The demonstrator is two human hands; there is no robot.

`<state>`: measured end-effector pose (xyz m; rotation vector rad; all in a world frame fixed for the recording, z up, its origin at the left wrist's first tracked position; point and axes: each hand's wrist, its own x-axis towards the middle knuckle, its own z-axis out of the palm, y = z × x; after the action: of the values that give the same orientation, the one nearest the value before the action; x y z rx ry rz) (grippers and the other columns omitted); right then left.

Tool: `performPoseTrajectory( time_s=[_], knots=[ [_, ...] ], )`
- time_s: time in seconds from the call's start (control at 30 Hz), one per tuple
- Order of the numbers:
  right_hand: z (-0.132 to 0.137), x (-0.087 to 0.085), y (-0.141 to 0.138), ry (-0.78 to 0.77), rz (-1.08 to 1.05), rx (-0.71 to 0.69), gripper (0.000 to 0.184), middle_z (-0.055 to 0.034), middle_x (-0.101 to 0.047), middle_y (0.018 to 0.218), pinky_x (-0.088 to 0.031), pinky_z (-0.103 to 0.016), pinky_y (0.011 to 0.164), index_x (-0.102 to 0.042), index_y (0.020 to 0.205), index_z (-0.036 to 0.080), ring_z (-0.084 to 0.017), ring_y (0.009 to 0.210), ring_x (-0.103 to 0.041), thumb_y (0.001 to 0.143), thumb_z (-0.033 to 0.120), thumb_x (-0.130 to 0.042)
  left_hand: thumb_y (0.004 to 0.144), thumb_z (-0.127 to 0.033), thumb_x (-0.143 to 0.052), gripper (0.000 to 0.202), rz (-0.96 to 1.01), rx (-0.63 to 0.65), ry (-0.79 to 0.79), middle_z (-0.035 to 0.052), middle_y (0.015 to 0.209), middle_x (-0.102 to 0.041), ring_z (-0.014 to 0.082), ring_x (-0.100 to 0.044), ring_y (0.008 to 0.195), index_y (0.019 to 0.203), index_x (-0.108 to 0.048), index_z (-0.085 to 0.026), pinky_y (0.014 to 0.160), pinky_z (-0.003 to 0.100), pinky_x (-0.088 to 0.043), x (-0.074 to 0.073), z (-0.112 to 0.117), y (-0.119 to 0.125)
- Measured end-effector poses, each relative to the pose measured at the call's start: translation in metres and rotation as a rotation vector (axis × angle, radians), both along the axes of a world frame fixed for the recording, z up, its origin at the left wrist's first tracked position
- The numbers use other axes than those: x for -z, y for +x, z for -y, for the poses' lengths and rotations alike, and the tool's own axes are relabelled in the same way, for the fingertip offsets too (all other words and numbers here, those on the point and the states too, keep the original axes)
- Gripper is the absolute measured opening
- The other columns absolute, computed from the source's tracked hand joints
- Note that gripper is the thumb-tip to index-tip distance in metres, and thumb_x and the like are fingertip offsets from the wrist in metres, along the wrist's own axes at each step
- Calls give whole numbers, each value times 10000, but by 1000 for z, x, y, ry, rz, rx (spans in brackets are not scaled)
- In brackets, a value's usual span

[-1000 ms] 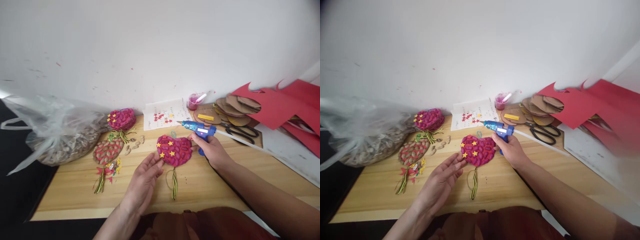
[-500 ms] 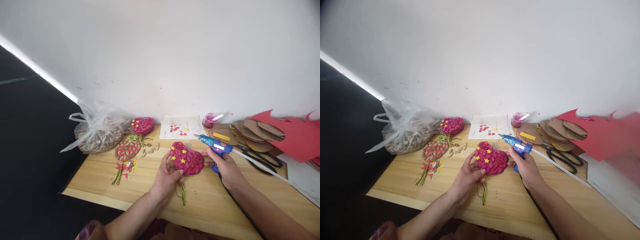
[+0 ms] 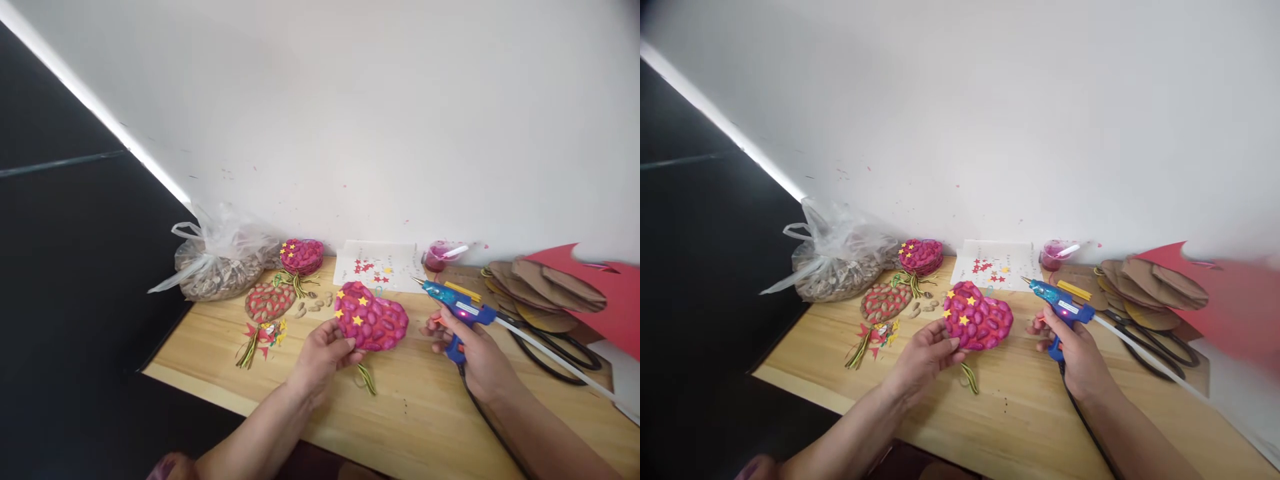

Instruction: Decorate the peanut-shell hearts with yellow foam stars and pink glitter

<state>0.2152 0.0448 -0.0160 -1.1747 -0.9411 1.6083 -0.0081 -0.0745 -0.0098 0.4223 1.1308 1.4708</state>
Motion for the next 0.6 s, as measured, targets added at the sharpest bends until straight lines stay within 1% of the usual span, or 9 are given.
performPoseTrajectory(
  time_s=[0.03, 0.1, 0.17, 0.3, 0.4, 0.43, 0.5, 0.6],
  knots=[
    [0, 0, 1, 0, 0, -7, 560, -31, -683, 758, -513, -202, 471, -714, 771, 205, -200, 744, -693, 493, 630, -949, 607, -220, -957, 457, -1, -1, 9, 54, 889, -736, 129, -697, 700, 977, -705, -127, 684, 244, -600, -5, 1, -8],
    [-1, 1, 1, 12, -7, -17, 544, -25, -676, 757, -497, -200, 468, -710, 790, 201, -179, 709, -673, 528, 617, -943, 628, -184, -948, 396, -24, -67, 58, 32, 868, -731, 126, -704, 717, 943, -712, -142, 701, 238, -608, -16, 2, -25],
    [-1, 2, 2, 26, -10, -20, 530, -21, -668, 759, -488, -207, 467, -704, 799, 200, -175, 696, -662, 552, 607, -936, 645, -114, -923, 334, -38, -147, 83, 23, 822, -723, 137, -716, 708, 896, -704, -141, 687, 237, -617, -27, -1, -46],
    [-2, 3, 1, 37, -6, -16, 510, -22, -660, 754, -476, -219, 465, -704, 802, 196, -175, 679, -647, 574, 593, -928, 765, 53, -742, 189, -75, -303, 36, 55, 791, -735, 158, -743, 680, 828, -682, -114, 611, 214, -621, -42, -17, -95],
    [-2, 3, 0, 38, -19, -14, 493, -20, -658, 755, -464, -213, 462, -705, 802, 193, -158, 656, -629, 595, 586, -922, 826, 93, -632, 204, -92, -459, 38, 67, 745, -727, 158, -744, 649, 802, -663, -107, 547, 187, -604, -51, -28, -128],
    [-3, 3, 0, 37, -25, -16, 491, -19, -656, 753, -460, -211, 459, -705, 802, 194, -153, 650, -625, 601, 588, -919, 833, 101, -613, 222, -100, -490, 45, 56, 722, -717, 148, -736, 632, 781, -646, -112, 530, 175, -595, -53, -30, -137],
    [-3, 4, 0, 33, -32, -14, 497, -17, -655, 749, -455, -210, 451, -701, 801, 194, -149, 639, -619, 603, 596, -917, 846, 99, -597, 242, -118, -527, 58, 31, 686, -695, 131, -723, 603, 752, -620, -122, 520, 163, -590, -56, -29, -151],
    [-4, 6, 1, 12, -34, -6, 511, -18, -658, 739, -451, -211, 440, -692, 784, 189, -143, 616, -605, 580, 593, -930, 861, 92, -583, 239, -136, -544, 52, 28, 679, -690, 132, -723, 597, 756, -617, -120, 512, 161, -590, -56, -23, -161]
  ],
)
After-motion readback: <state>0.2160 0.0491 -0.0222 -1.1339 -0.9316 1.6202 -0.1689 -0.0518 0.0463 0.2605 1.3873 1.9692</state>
